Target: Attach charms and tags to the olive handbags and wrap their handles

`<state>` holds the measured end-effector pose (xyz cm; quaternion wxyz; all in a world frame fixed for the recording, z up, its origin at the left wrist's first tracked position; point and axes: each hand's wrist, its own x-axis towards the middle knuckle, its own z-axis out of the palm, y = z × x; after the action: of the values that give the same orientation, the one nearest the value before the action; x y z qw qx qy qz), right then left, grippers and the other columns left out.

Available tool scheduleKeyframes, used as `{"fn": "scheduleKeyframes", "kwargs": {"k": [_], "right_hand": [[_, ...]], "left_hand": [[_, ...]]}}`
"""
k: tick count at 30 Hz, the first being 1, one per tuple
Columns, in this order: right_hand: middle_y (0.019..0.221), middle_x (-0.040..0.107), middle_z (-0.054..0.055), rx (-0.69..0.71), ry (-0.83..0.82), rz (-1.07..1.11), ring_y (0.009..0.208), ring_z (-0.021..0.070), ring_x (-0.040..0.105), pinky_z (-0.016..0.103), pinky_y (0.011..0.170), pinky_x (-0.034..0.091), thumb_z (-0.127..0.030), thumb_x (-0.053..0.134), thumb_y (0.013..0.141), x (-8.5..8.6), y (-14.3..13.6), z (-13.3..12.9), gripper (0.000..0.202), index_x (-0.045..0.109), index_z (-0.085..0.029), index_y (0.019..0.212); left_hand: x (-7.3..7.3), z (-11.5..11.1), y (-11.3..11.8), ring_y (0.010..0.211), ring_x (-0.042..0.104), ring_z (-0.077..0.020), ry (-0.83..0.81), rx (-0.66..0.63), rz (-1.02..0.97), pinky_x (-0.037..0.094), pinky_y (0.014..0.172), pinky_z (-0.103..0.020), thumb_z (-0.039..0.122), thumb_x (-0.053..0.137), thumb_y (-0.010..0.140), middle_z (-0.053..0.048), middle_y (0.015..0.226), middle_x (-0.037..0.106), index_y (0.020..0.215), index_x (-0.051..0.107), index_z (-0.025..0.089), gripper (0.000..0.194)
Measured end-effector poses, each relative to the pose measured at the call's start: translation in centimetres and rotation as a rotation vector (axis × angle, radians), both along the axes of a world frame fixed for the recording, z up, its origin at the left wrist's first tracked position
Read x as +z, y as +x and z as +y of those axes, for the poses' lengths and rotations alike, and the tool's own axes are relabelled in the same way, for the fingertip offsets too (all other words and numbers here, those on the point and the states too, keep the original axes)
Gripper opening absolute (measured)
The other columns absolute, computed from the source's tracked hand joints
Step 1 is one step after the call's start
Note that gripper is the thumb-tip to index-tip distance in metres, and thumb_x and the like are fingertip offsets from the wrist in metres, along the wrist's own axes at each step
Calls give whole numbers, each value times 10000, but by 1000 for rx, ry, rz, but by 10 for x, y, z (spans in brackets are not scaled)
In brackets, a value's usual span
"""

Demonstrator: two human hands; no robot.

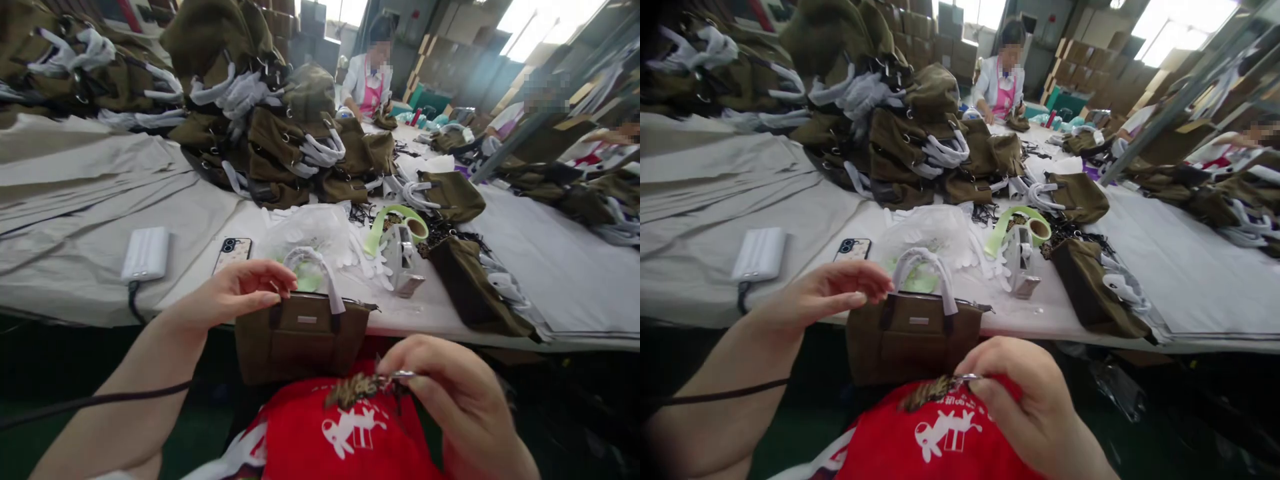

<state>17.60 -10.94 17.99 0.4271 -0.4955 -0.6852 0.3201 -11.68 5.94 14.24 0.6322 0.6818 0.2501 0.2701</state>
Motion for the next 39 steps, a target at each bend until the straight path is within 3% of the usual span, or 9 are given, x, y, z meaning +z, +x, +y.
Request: {"fn": "scheduleKeyframes", "kwargs": {"k": [2, 5, 10, 14, 19, 27, 33, 36, 39], "right_hand": [[757, 719, 51, 96, -247, 80, 677, 161, 652, 257, 632, 504, -298, 588, 919, -19, -12, 5, 195, 698, -189, 800], [693, 712, 53, 56, -546, 297, 605, 145, 627, 246, 582, 476, -424, 621, 887, -65, -28, 21, 314, 693, -158, 737], [607, 669, 25, -153, -590, 535, 523, 108, 531, 228, 523, 395, -487, 697, 795, -114, -38, 34, 368, 675, -146, 659], [620, 667, 19, -242, -550, 597, 543, 112, 524, 241, 548, 394, -485, 725, 765, -118, -35, 31, 350, 684, -153, 660], [636, 669, 13, -249, -561, 625, 577, 119, 540, 252, 593, 416, -510, 728, 758, -120, -34, 33, 363, 695, -161, 665], [793, 728, 54, -189, -596, 771, 773, 191, 654, 323, 758, 498, -621, 637, 800, -119, -31, 33, 454, 734, -177, 780], [827, 730, 35, -124, -563, 690, 769, 173, 638, 313, 775, 489, -466, 720, 779, -124, -29, 32, 290, 738, -182, 834], [870, 715, 41, -219, -445, 575, 807, 183, 637, 309, 768, 492, -391, 715, 792, -125, -28, 30, 213, 730, -194, 873], [836, 681, 46, -353, -232, 348, 796, 184, 618, 301, 739, 478, -330, 661, 853, -121, -28, 25, 140, 729, -208, 847]], "left_hand": [[-2, -1, 18, 892, 666, -170, -51, -106, 59, 546, 786, -257, 323, 708, 827, -80, 986, 720, 1047, 688, 155, 277], [-16, -13, 47, 904, 658, -168, -137, -298, 117, 538, 811, -269, 340, 696, 831, -77, 972, 714, 1009, 686, 147, 262], [-44, -34, 68, 721, 616, -127, -227, -397, 203, 523, 680, -242, 404, 679, 829, -48, 860, 689, 956, 662, 138, 295], [-56, -52, 80, 639, 553, -107, -146, -192, 236, 474, 608, -217, 410, 710, 785, 0, 712, 631, 810, 638, 139, 282], [-63, -68, 90, 483, 476, -79, -357, -7, 269, 402, 454, -196, 489, 714, 746, 43, 588, 535, 759, 584, 144, 368], [-69, -69, 82, 485, 497, -59, -464, 68, 200, 406, 478, -171, 489, 720, 773, 37, 598, 560, 762, 568, 143, 379], [-74, -69, 83, 496, 499, -60, -463, 73, 148, 417, 494, -178, 470, 714, 786, 33, 624, 567, 766, 570, 142, 358], [-73, -72, 86, 500, 504, -75, -395, 116, 149, 428, 494, -199, 467, 665, 817, 26, 645, 570, 768, 565, 155, 331], [-69, -81, 88, 574, 549, -118, -44, 223, 248, 458, 554, -242, 385, 599, 865, -2, 680, 604, 776, 598, 170, 233]]}}
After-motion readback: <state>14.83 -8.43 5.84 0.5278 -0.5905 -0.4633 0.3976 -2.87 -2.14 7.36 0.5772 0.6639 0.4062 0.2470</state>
